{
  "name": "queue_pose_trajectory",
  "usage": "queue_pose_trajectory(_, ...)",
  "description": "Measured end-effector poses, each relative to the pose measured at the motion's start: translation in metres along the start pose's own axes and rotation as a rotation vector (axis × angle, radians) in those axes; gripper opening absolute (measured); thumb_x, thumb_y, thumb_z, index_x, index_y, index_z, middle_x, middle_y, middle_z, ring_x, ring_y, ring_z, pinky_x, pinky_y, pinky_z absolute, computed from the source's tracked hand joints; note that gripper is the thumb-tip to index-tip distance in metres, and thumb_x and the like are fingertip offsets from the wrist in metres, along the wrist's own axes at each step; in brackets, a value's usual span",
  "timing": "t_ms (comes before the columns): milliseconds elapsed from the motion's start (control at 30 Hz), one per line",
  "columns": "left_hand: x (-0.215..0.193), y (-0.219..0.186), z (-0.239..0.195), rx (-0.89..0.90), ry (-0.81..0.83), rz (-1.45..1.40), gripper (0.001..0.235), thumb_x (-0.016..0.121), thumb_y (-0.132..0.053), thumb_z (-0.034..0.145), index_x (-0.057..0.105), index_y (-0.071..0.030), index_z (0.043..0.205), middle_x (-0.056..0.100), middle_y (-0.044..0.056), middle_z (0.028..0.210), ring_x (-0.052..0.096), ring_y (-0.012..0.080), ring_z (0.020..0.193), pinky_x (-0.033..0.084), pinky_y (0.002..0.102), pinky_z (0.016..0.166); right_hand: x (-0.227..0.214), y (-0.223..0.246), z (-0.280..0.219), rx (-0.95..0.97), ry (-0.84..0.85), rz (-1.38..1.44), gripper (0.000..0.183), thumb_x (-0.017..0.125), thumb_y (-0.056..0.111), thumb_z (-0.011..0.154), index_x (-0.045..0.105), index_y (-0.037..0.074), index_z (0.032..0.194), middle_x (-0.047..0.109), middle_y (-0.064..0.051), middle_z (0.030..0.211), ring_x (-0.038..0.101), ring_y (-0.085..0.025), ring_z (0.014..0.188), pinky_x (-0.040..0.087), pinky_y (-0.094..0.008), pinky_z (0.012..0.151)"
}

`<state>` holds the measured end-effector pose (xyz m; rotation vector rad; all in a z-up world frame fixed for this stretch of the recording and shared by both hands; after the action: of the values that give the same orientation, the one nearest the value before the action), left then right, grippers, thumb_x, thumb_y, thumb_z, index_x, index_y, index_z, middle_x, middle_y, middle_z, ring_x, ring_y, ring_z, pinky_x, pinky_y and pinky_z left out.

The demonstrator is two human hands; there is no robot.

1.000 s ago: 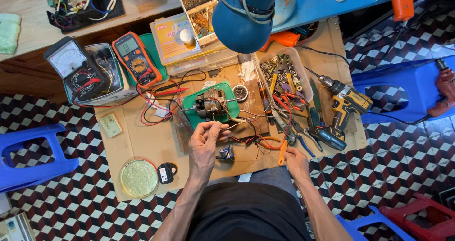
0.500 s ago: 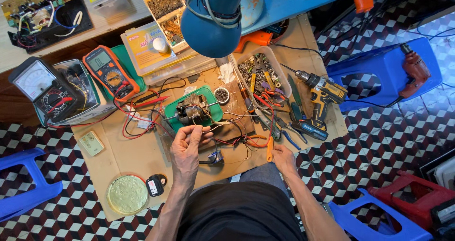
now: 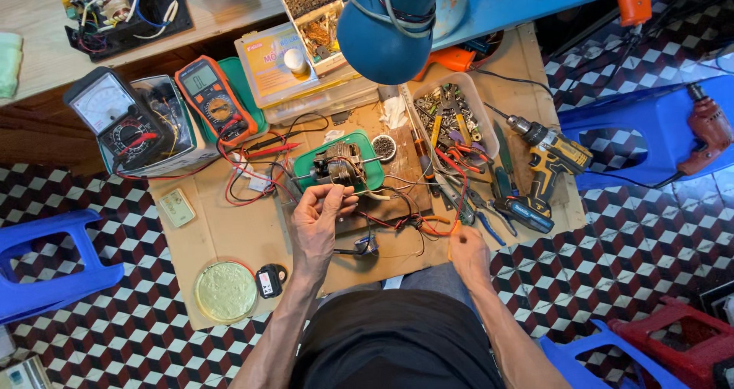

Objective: The person works on a small motor or electromechanical device on a cluttered workbench, using pliers and a multimeter to strip, twist, and test wires. They handle a small black component and connect multimeter probes to the device, then place the component into a plastic bag.

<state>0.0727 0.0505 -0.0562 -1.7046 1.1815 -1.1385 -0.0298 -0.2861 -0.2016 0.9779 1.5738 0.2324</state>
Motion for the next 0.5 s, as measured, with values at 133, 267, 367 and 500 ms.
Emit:
queue_pose_trajectory(133, -0.002, -0.001, -0.005, 0.01, 0.006, -0.031, 0.023, 0.06, -0.017, 0.103, 0.062, 0.003, 0.113, 0.074, 0.016, 0.109, 0.074, 0.0185, 0.096, 0.062, 0.031, 0.087, 0.003, 0.026, -0.002, -0.102, 0.011, 0.064, 0.035, 0.066, 0.017, 0.087, 0.068, -0.001, 0.117, 0.07, -0.019, 0.098, 0.073, -0.031, 0.08, 0.055, -0.04, 0.068)
queue_pose_trajectory(267, -0.002, -0.009, -0.013, 0.004, -0.001, -0.029, 0.023, 0.059, -0.019, 0.104, 0.062, 0.002, 0.113, 0.074, 0.015, 0.108, 0.074, 0.0181, 0.097, 0.062, 0.031, 0.088, 0.016, -0.001, -0.003, 0.287, 0.084, 0.239, 0.023, 0.06, 0.018, 0.095, 0.072, 0.003, 0.108, 0.076, -0.012, 0.086, 0.077, -0.022, 0.077, 0.056, -0.037, 0.068)
queue_pose_trajectory(367, -0.006, -0.018, -0.014, 0.003, -0.043, -0.022, 0.023, 0.059, -0.02, 0.103, 0.062, 0.001, 0.112, 0.074, 0.014, 0.107, 0.074, 0.0178, 0.097, 0.062, 0.031, 0.088, -0.001, -0.014, -0.006, 0.401, -0.105, 0.355, 0.022, 0.06, 0.018, 0.098, 0.072, 0.003, 0.109, 0.074, -0.016, 0.086, 0.073, -0.024, 0.077, 0.053, -0.04, 0.065)
queue_pose_trajectory(500, -0.011, -0.031, -0.018, -0.007, -0.116, 0.021, 0.023, 0.06, -0.02, 0.102, 0.064, 0.001, 0.111, 0.075, 0.013, 0.106, 0.074, 0.0168, 0.094, 0.061, 0.031, 0.087, -0.032, 0.003, -0.002, 0.217, -0.235, 0.283, 0.021, 0.06, 0.017, 0.099, 0.07, 0.003, 0.111, 0.074, -0.013, 0.095, 0.071, -0.023, 0.083, 0.054, -0.038, 0.074)
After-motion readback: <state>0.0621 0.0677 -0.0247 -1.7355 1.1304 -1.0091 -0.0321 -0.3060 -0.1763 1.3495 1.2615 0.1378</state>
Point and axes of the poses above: each hand's wrist, its own z-axis towards the middle knuckle, its own x-axis out of the palm, y = z × x, the point moved 9 cm from there along z, towards the middle knuckle
